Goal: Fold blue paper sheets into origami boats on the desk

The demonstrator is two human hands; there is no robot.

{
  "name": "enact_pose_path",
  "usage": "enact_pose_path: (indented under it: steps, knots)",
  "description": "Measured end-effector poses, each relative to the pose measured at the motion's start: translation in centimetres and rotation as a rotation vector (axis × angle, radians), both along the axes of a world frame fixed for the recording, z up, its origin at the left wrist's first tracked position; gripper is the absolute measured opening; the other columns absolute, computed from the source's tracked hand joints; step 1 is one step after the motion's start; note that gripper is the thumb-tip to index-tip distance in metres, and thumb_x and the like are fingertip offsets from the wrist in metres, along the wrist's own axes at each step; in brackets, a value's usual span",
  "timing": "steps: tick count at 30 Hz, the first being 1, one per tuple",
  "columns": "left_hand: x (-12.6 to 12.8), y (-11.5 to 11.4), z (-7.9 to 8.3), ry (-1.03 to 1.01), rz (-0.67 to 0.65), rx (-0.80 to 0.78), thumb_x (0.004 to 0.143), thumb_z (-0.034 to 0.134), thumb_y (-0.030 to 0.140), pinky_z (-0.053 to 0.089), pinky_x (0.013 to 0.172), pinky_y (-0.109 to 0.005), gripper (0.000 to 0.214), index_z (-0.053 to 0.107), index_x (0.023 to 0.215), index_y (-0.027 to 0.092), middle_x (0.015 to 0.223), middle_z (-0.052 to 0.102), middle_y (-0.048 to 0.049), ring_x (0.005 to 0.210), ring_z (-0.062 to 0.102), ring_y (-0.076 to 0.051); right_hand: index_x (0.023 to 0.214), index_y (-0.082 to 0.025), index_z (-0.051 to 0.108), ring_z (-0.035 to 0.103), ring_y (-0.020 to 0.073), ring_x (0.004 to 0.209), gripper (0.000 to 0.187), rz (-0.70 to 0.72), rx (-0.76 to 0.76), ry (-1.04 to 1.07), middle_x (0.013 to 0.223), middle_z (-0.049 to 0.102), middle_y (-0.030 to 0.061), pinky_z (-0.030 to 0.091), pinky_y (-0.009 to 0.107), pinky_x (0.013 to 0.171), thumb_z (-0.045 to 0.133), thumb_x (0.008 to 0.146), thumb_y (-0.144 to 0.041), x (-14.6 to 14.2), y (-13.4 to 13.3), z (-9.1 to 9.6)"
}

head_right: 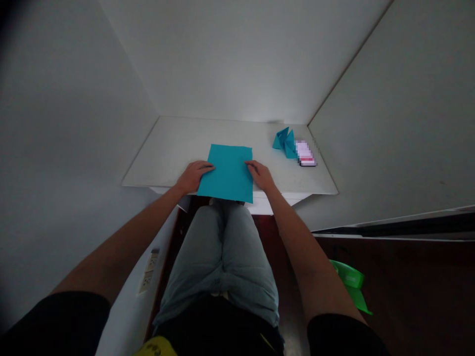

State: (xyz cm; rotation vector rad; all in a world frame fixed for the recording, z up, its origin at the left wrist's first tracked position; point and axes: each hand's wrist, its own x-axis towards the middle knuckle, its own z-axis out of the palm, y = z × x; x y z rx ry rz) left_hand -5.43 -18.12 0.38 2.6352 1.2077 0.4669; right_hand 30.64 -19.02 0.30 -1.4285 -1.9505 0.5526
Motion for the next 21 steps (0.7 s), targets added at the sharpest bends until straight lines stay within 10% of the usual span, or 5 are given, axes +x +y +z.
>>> enact_pose_path:
  steps: [8, 14, 21]
  knots:
    - [0.1, 1.5, -0.6, -0.271, 0.092, -0.089, 0.098, 0.062, 0.027, 0.052, 0.124, -0.048, 0.034, 0.085, 0.121, 0.021, 0.137, 0.081, -0.01, 0.135, 0.072, -0.028, 0.131, -0.024, 0.078, 0.074, 0.0317, 0.119, 0.064, -0.052, -0.012, 0.079, 0.13, 0.082, 0.0097, 0.057, 0.049, 0.11, 0.039, 0.109, -0.069, 0.0, 0.1, 0.0]
    - [0.2, 1.5, -0.5, -0.298, 0.369, -0.108, 0.105, 0.056, 0.057, 0.058, 0.086, -0.039, 0.047, 0.074, 0.079, 0.022, 0.078, 0.075, -0.0066, 0.081, 0.071, -0.025, 0.125, -0.024, 0.079, 0.073, 0.0314, 0.125, 0.072, -0.045, -0.017, 0.1, 0.13, 0.082, 0.0105, 0.054, 0.05, 0.116, 0.026, 0.111, -0.07, 0.3, 0.5, -0.7]
    - [0.3, 1.0, -0.2, -0.458, 0.44, -0.172, 0.102, 0.058, 0.059, 0.053, 0.074, -0.034, 0.044, 0.069, 0.082, 0.022, 0.079, 0.073, -0.0052, 0.08, 0.067, -0.023, 0.109, -0.024, 0.082, 0.072, 0.0356, 0.113, 0.079, 0.021, 0.008, -0.101, 0.114, 0.083, 0.0129, 0.057, 0.052, 0.106, 0.04, 0.1, -0.09, 0.5, 0.8, -0.9]
